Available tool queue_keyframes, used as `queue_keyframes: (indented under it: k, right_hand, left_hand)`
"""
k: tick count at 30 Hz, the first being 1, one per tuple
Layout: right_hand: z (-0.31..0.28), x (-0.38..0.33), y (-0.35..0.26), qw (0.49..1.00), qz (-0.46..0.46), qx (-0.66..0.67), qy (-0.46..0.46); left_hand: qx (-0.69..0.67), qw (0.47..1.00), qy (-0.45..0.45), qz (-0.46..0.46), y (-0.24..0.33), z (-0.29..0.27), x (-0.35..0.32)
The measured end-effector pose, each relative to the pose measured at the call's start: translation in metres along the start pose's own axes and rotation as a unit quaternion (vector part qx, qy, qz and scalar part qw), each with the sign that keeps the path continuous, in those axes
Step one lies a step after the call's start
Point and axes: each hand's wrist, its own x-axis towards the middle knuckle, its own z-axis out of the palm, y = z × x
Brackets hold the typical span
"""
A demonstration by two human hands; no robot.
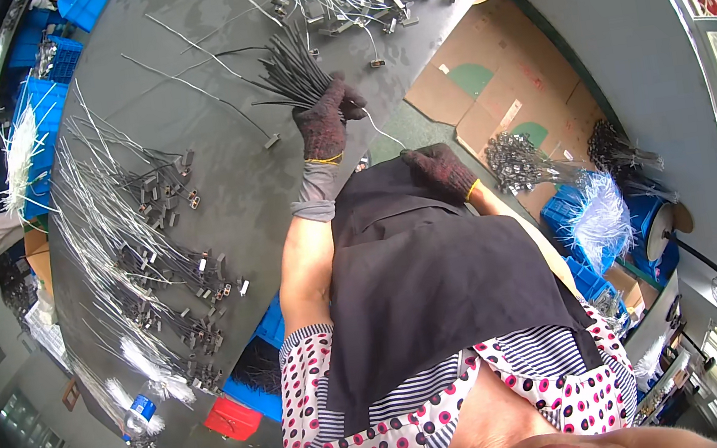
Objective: Bundling and organizing thin metal wires on a production table in an electronics manufacturing environment.
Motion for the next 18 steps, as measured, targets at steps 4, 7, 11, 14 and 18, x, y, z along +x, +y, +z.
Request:
queue_keyframes:
  k: [4,7,11,14,18]
  right_hand:
    - [0.007,0.003,0.006,0.991,-0.016,0.135,-0.021]
    - [0.004,0.014,-0.001,0.983,0.018,0.183,-0.001]
    - [0.006,0.055,-0.045,0.974,-0.074,0.209,0.047]
    - [0.023,0.095,-0.087,0.906,-0.072,0.415,0.029]
    - [0.030,0.110,-0.124,0.878,-0.081,0.472,-0.012]
  left_hand:
    - [-0.061,0.997,0.042,-0.015,0.031,-0.033,0.021]
    - [0.059,0.996,0.062,-0.005,0.044,-0.048,0.024]
    - [0.132,0.988,0.044,0.061,0.031,-0.038,0.023]
    - [0.075,0.992,0.088,0.050,0.022,-0.027,0.026]
    - [0.061,0.987,0.142,0.033,0.032,-0.028,0.028]
